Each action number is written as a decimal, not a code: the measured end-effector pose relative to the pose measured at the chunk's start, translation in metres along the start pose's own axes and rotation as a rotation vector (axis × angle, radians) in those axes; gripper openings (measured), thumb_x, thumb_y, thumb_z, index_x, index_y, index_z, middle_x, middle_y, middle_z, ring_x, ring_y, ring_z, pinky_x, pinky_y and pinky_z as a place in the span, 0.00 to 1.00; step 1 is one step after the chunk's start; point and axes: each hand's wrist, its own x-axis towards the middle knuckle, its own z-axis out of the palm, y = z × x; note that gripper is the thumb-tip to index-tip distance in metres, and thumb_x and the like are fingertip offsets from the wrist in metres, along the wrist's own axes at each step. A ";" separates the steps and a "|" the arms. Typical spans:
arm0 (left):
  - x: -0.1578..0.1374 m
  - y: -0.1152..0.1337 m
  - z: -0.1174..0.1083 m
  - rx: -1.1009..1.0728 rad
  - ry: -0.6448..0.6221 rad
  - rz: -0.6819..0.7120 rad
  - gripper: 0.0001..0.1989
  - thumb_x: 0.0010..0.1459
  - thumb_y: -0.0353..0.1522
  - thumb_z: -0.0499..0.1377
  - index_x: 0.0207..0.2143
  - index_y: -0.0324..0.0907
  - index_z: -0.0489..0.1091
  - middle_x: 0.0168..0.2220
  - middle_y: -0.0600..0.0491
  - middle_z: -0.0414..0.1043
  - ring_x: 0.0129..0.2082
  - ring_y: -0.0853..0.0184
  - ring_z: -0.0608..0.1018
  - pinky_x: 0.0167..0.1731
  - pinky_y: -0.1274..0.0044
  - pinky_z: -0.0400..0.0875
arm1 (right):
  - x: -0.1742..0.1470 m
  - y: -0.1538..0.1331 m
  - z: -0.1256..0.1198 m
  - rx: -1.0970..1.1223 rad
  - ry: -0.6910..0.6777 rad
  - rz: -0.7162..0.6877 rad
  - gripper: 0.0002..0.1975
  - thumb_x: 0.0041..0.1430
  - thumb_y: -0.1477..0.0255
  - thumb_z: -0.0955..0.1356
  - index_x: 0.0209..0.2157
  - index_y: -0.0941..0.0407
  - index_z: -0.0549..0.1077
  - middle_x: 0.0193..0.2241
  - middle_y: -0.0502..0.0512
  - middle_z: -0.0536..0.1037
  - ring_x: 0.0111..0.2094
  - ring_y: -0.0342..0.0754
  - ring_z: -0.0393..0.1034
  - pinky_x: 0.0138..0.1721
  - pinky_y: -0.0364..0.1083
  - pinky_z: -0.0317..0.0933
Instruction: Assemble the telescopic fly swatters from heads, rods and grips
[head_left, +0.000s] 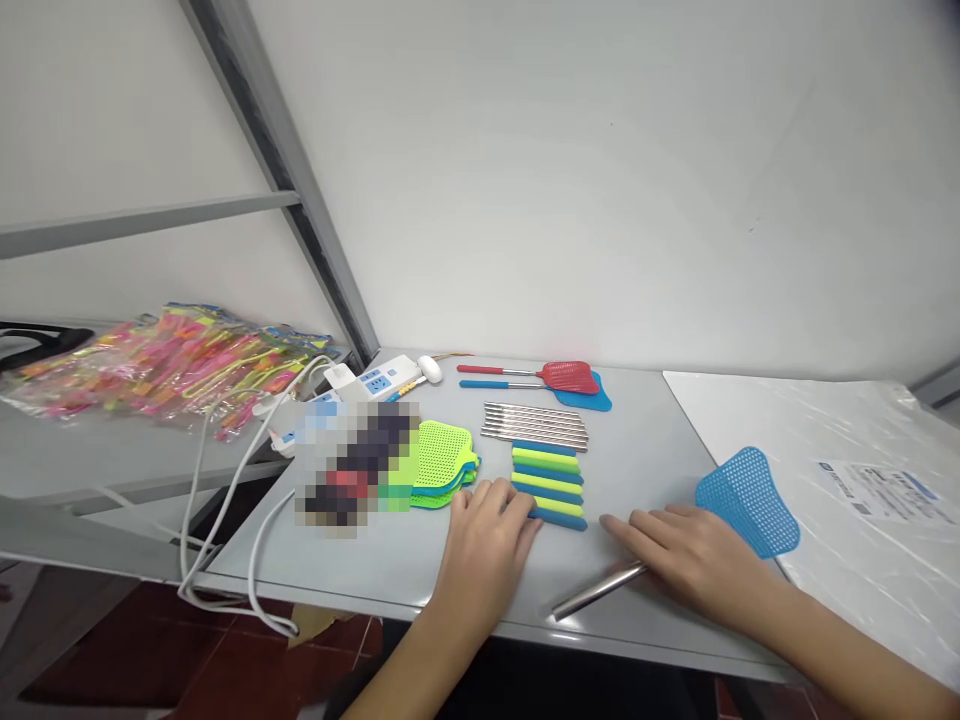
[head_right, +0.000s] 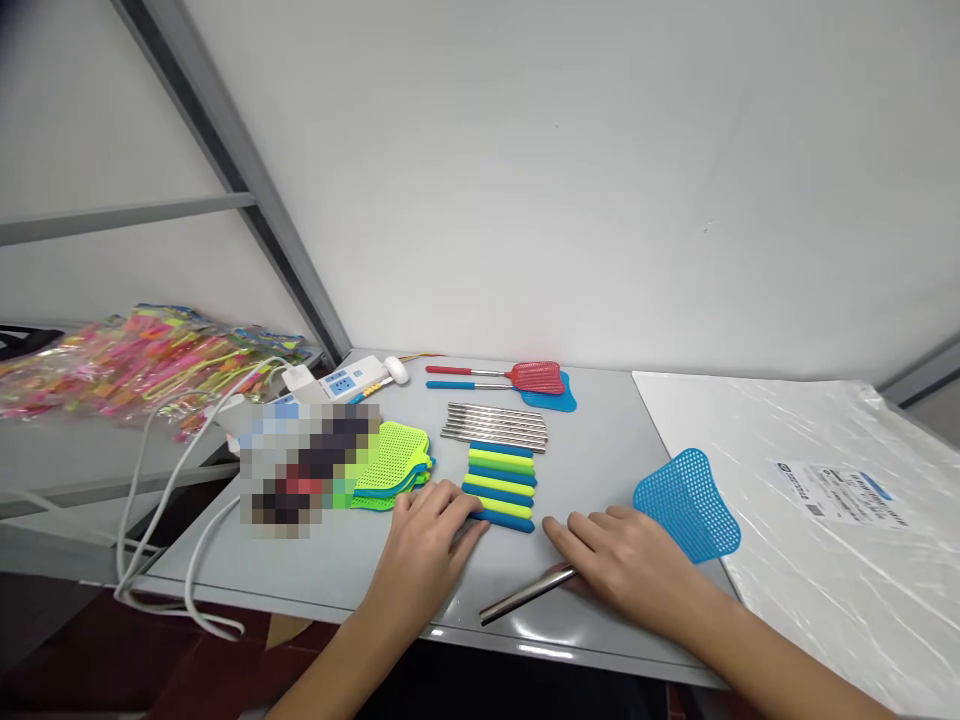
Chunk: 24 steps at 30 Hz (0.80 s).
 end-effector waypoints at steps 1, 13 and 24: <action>0.000 0.000 0.001 -0.009 -0.003 0.003 0.02 0.63 0.30 0.56 0.37 0.44 0.69 0.34 0.54 0.69 0.35 0.64 0.70 0.36 0.70 0.54 | -0.001 0.003 -0.001 0.005 -0.008 0.003 0.16 0.70 0.66 0.57 0.49 0.60 0.68 0.25 0.50 0.72 0.22 0.46 0.65 0.25 0.49 0.49; -0.001 0.003 -0.003 -0.090 -0.144 0.059 0.09 0.67 0.29 0.50 0.37 0.43 0.69 0.33 0.54 0.72 0.34 0.64 0.72 0.34 0.70 0.54 | -0.006 0.014 0.000 0.013 -0.010 0.120 0.29 0.64 0.49 0.58 0.48 0.61 0.67 0.23 0.48 0.72 0.22 0.46 0.69 0.23 0.48 0.49; -0.013 0.010 -0.009 -0.048 -0.111 0.139 0.11 0.68 0.30 0.47 0.36 0.43 0.68 0.30 0.54 0.68 0.31 0.64 0.69 0.34 0.70 0.55 | -0.013 0.008 -0.019 -0.079 -0.117 0.319 0.19 0.68 0.56 0.59 0.42 0.57 0.70 0.25 0.50 0.74 0.23 0.48 0.71 0.25 0.47 0.51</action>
